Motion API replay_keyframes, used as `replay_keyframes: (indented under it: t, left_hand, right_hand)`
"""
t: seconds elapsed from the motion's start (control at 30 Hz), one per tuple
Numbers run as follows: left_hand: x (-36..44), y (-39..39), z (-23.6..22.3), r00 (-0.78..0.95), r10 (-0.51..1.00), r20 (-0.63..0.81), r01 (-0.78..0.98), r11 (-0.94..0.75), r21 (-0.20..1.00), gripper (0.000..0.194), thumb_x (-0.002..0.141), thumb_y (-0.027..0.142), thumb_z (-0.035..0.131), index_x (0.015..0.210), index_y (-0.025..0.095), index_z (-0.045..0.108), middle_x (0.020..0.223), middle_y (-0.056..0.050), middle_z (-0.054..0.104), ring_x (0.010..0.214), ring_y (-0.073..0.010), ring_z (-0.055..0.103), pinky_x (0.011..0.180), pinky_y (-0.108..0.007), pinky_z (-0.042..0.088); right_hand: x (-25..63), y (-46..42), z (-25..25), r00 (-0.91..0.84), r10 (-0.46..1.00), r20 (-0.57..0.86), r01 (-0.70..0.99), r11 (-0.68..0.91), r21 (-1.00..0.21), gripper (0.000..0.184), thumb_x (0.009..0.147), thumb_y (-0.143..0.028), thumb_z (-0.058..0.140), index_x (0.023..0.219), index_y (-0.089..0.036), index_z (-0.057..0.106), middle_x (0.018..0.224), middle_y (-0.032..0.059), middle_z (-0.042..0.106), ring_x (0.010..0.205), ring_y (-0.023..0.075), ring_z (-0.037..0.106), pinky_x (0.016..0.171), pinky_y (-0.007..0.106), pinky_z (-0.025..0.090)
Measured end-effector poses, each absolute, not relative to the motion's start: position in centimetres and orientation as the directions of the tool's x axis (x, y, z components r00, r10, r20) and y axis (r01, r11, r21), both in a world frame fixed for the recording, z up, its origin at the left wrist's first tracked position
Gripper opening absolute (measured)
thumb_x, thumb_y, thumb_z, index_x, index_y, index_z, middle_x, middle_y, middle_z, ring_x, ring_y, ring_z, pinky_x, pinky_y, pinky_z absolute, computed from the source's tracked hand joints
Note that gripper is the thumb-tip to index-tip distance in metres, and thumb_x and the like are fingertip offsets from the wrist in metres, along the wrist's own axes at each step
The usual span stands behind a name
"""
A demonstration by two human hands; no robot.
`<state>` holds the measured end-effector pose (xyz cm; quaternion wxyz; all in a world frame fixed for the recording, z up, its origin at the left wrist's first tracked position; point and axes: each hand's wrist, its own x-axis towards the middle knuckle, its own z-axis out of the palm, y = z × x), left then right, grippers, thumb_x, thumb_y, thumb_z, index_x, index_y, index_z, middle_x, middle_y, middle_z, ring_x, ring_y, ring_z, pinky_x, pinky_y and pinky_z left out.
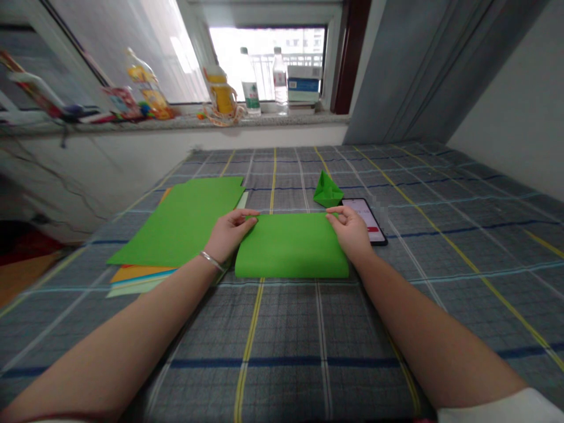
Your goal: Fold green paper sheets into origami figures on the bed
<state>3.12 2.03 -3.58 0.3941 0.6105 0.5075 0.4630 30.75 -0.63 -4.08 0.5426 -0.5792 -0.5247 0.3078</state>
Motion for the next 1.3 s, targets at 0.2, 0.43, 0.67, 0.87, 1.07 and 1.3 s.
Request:
replay_keyframes:
  t: [0.2, 0.43, 0.67, 0.87, 1.07, 1.3]
  left_hand:
    - [3.1, 2.3, -3.7, 0.035, 0.986, 0.160, 0.273, -0.164, 0.948, 0.031, 0.072, 0.033, 0.067, 0.098, 0.017, 0.072, 0.072, -0.002, 0.067, 0.061, -0.0124, 0.056, 0.055, -0.022, 0.042]
    - [2.8, 2.6, -3.3, 0.011, 0.991, 0.130, 0.411, -0.123, 0.903, 0.026, 0.075, 0.028, 0.065, 0.097, 0.018, 0.074, 0.072, -0.002, 0.069, 0.060, -0.0129, 0.056, 0.057, -0.024, 0.043]
    - [2.3, 3.0, -3.0, 0.118, 0.958, 0.261, 0.694, -0.267, 0.668, 0.022, 0.081, 0.023, 0.060, 0.097, 0.022, 0.074, 0.079, -0.003, 0.070, 0.076, -0.0177, 0.062, 0.082, -0.032, 0.049]
    - [2.4, 3.8, -3.5, 0.267, 0.922, 0.279, 0.806, -0.372, 0.461, 0.024, 0.083, 0.020, 0.058, 0.101, 0.021, 0.073, 0.093, -0.006, 0.069, 0.085, -0.0198, 0.062, 0.089, -0.035, 0.048]
    - [2.5, 4.6, -4.2, 0.312, 0.931, 0.187, 0.844, -0.362, 0.395, 0.024, 0.083, 0.017, 0.058, 0.102, 0.019, 0.073, 0.097, -0.007, 0.069, 0.090, -0.0203, 0.062, 0.091, -0.035, 0.049]
    - [2.9, 4.3, -4.3, 0.390, 0.903, 0.178, 0.886, -0.421, 0.193, 0.027, 0.086, 0.019, 0.054, 0.107, 0.019, 0.071, 0.096, -0.009, 0.065, 0.090, -0.0209, 0.062, 0.088, -0.034, 0.049]
  right_hand:
    - [31.1, -0.3, -4.7, 0.245, 0.948, 0.204, 0.276, 0.134, -0.952, 0.023, 0.070, -0.040, 0.067, 0.085, -0.024, 0.063, 0.049, -0.0055, 0.053, 0.040, 0.0123, 0.043, 0.040, 0.026, 0.030]
    - [30.8, 0.2, -4.8, 0.216, 0.961, 0.172, 0.331, 0.093, -0.939, 0.022, 0.069, -0.038, 0.068, 0.084, -0.022, 0.067, 0.075, 0.0038, 0.072, 0.064, 0.0191, 0.065, 0.056, 0.030, 0.048]
    - [31.0, 0.7, -4.4, 0.117, 0.948, 0.297, 0.701, 0.133, -0.701, 0.015, 0.075, -0.030, 0.064, 0.085, -0.022, 0.072, 0.072, 0.0027, 0.070, 0.067, 0.0188, 0.063, 0.063, 0.031, 0.047]
    - [31.3, 2.0, -4.6, 0.001, 0.951, 0.310, 0.848, 0.164, -0.505, 0.014, 0.076, -0.028, 0.064, 0.086, -0.023, 0.073, 0.069, 0.0009, 0.068, 0.063, 0.0176, 0.059, 0.064, 0.031, 0.044]
    - [31.5, 2.9, -4.9, -0.120, 0.948, 0.293, 0.896, 0.230, -0.379, 0.014, 0.080, -0.024, 0.063, 0.088, -0.021, 0.074, 0.085, 0.0053, 0.071, 0.080, 0.0209, 0.063, 0.075, 0.033, 0.046]
    - [31.8, 3.4, -5.6, -0.206, 0.930, 0.304, 0.925, 0.286, -0.250, 0.016, 0.083, -0.022, 0.060, 0.090, -0.019, 0.074, 0.089, 0.0072, 0.068, 0.083, 0.0206, 0.062, 0.079, 0.032, 0.047]
